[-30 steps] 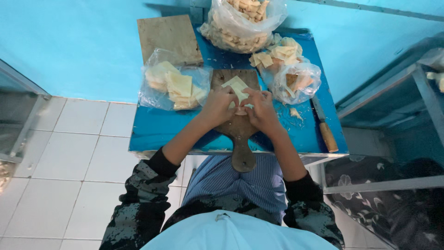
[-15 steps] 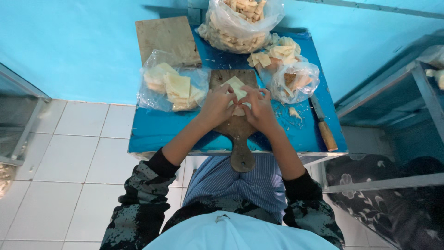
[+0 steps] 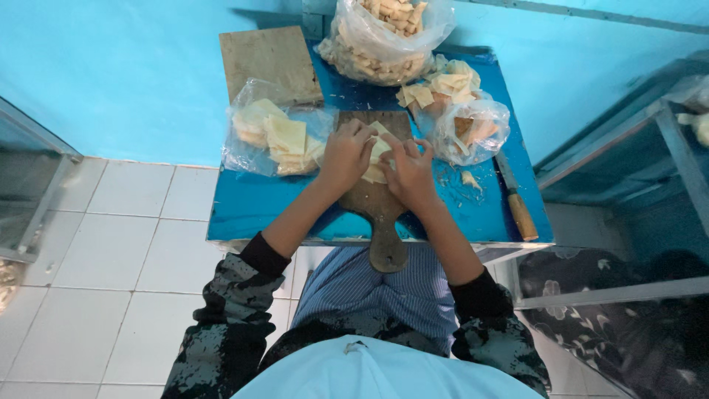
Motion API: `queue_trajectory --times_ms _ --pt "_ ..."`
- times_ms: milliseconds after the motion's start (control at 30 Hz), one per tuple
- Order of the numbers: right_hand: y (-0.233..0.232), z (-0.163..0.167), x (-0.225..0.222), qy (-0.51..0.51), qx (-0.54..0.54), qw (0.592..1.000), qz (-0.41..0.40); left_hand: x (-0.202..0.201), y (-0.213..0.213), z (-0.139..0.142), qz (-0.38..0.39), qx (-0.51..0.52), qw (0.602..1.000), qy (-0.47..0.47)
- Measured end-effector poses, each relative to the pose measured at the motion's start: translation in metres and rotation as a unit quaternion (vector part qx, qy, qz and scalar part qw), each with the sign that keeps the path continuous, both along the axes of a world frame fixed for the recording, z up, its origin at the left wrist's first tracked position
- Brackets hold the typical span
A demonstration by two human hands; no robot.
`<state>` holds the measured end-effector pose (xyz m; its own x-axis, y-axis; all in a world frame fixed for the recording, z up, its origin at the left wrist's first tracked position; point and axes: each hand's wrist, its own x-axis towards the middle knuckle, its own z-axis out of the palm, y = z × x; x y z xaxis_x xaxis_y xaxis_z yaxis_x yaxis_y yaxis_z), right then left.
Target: The person sits at a small blue table and folds flat square dough sheets one at a time on a wooden paddle board, pressing each fold closed by hand. Folded pieces are set aside and a plastic bag of already folded pieces sits on the table; the person occasionally reaches into a plastic bag for more sheets.
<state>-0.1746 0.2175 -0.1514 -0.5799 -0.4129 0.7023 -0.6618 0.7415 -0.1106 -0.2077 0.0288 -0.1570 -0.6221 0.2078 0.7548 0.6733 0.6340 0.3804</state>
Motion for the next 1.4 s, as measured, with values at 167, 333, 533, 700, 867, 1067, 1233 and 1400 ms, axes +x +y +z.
queue_trajectory --times_ms 167,333,533,700,867,1067,1233,1400 --pt "0.006 -0.009 -0.017 -0.045 -0.245 0.967 0.058 0.002 0.000 0.011 -0.067 0.062 0.995 -0.025" --pt "0.021 -0.023 -0.031 -0.304 -0.477 0.801 0.197 0.004 0.001 0.018 -0.114 0.089 0.989 -0.030" --pt "0.027 -0.011 -0.023 -0.274 -0.518 0.781 0.216 0.007 0.002 0.022 -0.085 0.088 0.991 -0.047" --pt "0.028 0.046 0.023 0.229 -0.495 0.827 0.136 0.004 0.002 0.023 -0.105 0.126 0.986 -0.007" --pt "0.033 0.139 0.001 0.355 -0.416 0.837 0.015 0.006 0.001 0.020 -0.110 0.126 0.985 -0.046" --pt "0.061 0.147 -0.055 0.164 -0.313 0.936 0.001 0.009 0.003 0.024 -0.107 0.119 0.987 -0.025" --pt "0.124 0.105 -0.061 0.054 -0.274 0.949 -0.147 0.011 0.003 0.024 -0.093 0.095 0.990 -0.044" --pt "0.146 0.067 -0.054 -0.203 -0.079 0.947 -0.236 0.010 0.005 0.022 -0.093 0.094 0.991 -0.027"
